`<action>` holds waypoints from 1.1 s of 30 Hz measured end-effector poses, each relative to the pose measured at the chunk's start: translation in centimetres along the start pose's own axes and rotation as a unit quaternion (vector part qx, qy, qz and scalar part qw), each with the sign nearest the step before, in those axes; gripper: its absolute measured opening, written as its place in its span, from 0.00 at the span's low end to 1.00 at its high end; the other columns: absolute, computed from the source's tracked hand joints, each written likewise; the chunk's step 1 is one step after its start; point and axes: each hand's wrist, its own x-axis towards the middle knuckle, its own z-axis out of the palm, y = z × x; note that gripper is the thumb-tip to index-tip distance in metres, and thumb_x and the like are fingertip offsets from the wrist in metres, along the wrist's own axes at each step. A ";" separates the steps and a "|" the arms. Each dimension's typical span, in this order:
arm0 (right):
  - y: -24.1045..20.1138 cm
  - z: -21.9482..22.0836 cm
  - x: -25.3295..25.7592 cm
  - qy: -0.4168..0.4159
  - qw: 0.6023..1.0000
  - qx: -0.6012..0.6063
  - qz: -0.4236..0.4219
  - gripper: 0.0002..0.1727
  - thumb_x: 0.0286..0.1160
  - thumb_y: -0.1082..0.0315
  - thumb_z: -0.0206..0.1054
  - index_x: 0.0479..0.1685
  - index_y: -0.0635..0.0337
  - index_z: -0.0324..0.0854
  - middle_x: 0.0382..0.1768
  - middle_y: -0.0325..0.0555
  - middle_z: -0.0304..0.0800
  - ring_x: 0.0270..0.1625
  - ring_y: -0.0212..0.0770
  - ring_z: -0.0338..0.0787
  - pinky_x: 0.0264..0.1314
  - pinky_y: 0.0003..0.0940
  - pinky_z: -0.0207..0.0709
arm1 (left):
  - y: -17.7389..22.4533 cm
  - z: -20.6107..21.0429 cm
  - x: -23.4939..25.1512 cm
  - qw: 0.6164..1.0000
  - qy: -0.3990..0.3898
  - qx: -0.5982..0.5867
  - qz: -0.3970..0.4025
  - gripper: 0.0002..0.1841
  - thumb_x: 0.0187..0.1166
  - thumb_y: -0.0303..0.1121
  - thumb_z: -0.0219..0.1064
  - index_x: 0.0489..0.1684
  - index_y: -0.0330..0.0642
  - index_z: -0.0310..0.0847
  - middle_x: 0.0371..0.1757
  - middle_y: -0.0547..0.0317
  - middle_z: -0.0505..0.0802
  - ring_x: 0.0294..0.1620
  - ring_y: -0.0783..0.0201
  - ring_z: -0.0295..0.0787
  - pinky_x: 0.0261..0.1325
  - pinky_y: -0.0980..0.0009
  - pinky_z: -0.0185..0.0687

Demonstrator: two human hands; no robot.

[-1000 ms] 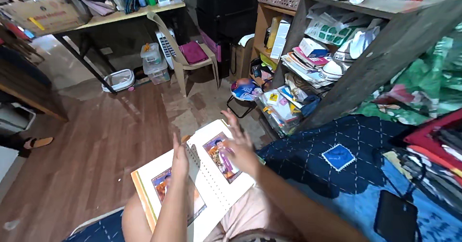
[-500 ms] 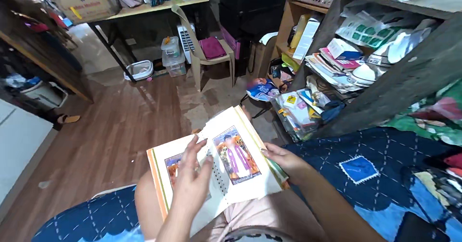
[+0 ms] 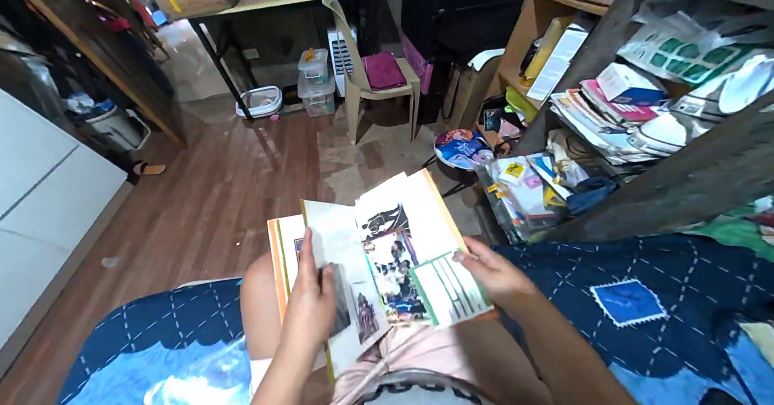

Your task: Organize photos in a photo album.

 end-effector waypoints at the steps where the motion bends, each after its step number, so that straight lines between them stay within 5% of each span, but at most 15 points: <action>1: 0.6 -0.4 0.5 0.018 1.000 0.010 0.018 0.24 0.90 0.65 0.52 0.81 0.65 0.68 0.58 0.57 0.88 0.56 0.41 0.91 0.62 0.43 0.83 | -0.4 -0.6 0.0 0.999 0.004 0.011 -0.032 0.41 0.87 0.31 0.59 0.97 0.49 0.35 0.77 0.41 0.81 0.41 0.61 0.92 0.46 0.60 0.88; 3: 2.2 -0.7 1.3 0.042 0.998 0.024 0.035 0.25 0.91 0.63 0.51 0.83 0.63 0.66 0.60 0.58 0.87 0.56 0.42 0.91 0.61 0.43 0.84 | -1.2 -1.5 0.0 0.997 0.029 0.048 -0.061 0.44 0.85 0.31 0.65 0.97 0.47 0.35 0.59 0.38 0.89 0.36 0.57 0.90 0.42 0.58 0.87; 4: 3.0 -0.7 1.6 0.043 0.998 0.028 0.039 0.27 0.91 0.61 0.53 0.84 0.63 0.64 0.61 0.59 0.87 0.57 0.43 0.91 0.63 0.43 0.83 | -1.9 -1.8 0.1 0.996 0.044 0.066 -0.050 0.44 0.82 0.31 0.67 0.96 0.43 0.40 0.56 0.36 0.90 0.41 0.53 0.91 0.47 0.54 0.86; 8: 5.0 -0.1 2.4 0.015 0.997 0.007 0.070 0.43 0.75 0.66 0.73 0.90 0.60 0.54 0.62 0.62 0.87 0.59 0.49 0.90 0.65 0.48 0.83 | -4.3 -1.2 -0.6 0.975 0.100 0.174 0.097 0.26 0.78 0.33 0.70 0.76 0.32 0.77 0.73 0.29 0.82 0.70 0.34 0.83 0.70 0.40 0.78; 11: 5.9 -0.4 3.0 0.028 0.996 -0.011 0.079 0.37 0.76 0.68 0.72 0.85 0.64 0.62 0.53 0.59 0.90 0.51 0.46 0.91 0.60 0.47 0.83 | -5.8 -0.1 -0.9 0.928 0.151 0.283 0.192 0.25 0.75 0.44 0.68 0.67 0.40 0.86 0.79 0.23 0.76 0.79 0.21 0.70 0.74 0.27 0.64; 14: 6.7 -1.5 3.4 0.052 0.995 -0.013 0.086 0.21 0.84 0.64 0.66 0.69 0.68 0.77 0.49 0.55 0.92 0.50 0.42 0.92 0.60 0.45 0.83 | -6.6 -0.3 -0.8 0.902 0.151 0.357 0.192 0.30 0.72 0.49 0.69 0.72 0.42 0.83 0.82 0.19 0.69 0.84 0.17 0.59 0.78 0.23 0.53; 19: 7.1 -3.6 3.4 0.123 0.990 -0.034 0.066 0.17 0.87 0.62 0.62 0.62 0.68 0.81 0.47 0.56 0.92 0.49 0.42 0.91 0.59 0.48 0.82 | -4.3 -0.6 0.1 0.898 0.079 0.371 0.222 0.34 0.72 0.54 0.69 0.75 0.41 0.81 0.84 0.19 0.68 0.84 0.18 0.61 0.77 0.23 0.55; 22: 6.4 -4.0 3.1 0.130 0.990 0.018 0.049 0.16 0.87 0.64 0.61 0.60 0.69 0.79 0.44 0.50 0.91 0.45 0.34 0.90 0.55 0.37 0.83 | -0.2 0.7 1.5 0.917 -0.097 0.336 0.193 0.38 0.71 0.46 0.77 0.81 0.37 0.74 0.87 0.27 0.67 0.87 0.27 0.60 0.82 0.28 0.56; 25: 5.8 -3.7 2.9 0.113 0.992 0.050 0.040 0.15 0.86 0.66 0.61 0.59 0.69 0.79 0.42 0.48 0.91 0.42 0.32 0.90 0.51 0.33 0.85 | 3.9 3.3 4.1 0.861 -0.296 0.401 0.100 0.48 0.79 0.57 0.68 0.94 0.39 0.49 0.95 0.40 0.51 0.96 0.40 0.43 0.91 0.39 0.44; 29: 5.7 -3.0 2.6 0.090 0.993 0.054 0.061 0.13 0.86 0.67 0.62 0.59 0.69 0.80 0.42 0.49 0.91 0.43 0.32 0.90 0.52 0.34 0.84 | 4.8 7.3 6.1 0.819 -0.326 0.467 0.072 0.59 0.71 0.60 0.74 0.97 0.40 0.36 0.86 0.32 0.68 0.85 0.34 0.66 0.81 0.36 0.60; 33: 5.8 -2.7 2.5 0.071 0.991 0.055 0.100 0.14 0.85 0.68 0.63 0.61 0.67 0.80 0.46 0.50 0.91 0.47 0.36 0.90 0.56 0.38 0.83 | 4.0 8.0 6.5 0.852 -0.299 0.428 0.042 0.56 0.70 0.49 0.78 0.97 0.46 0.41 0.79 0.34 0.77 0.80 0.35 0.72 0.79 0.39 0.64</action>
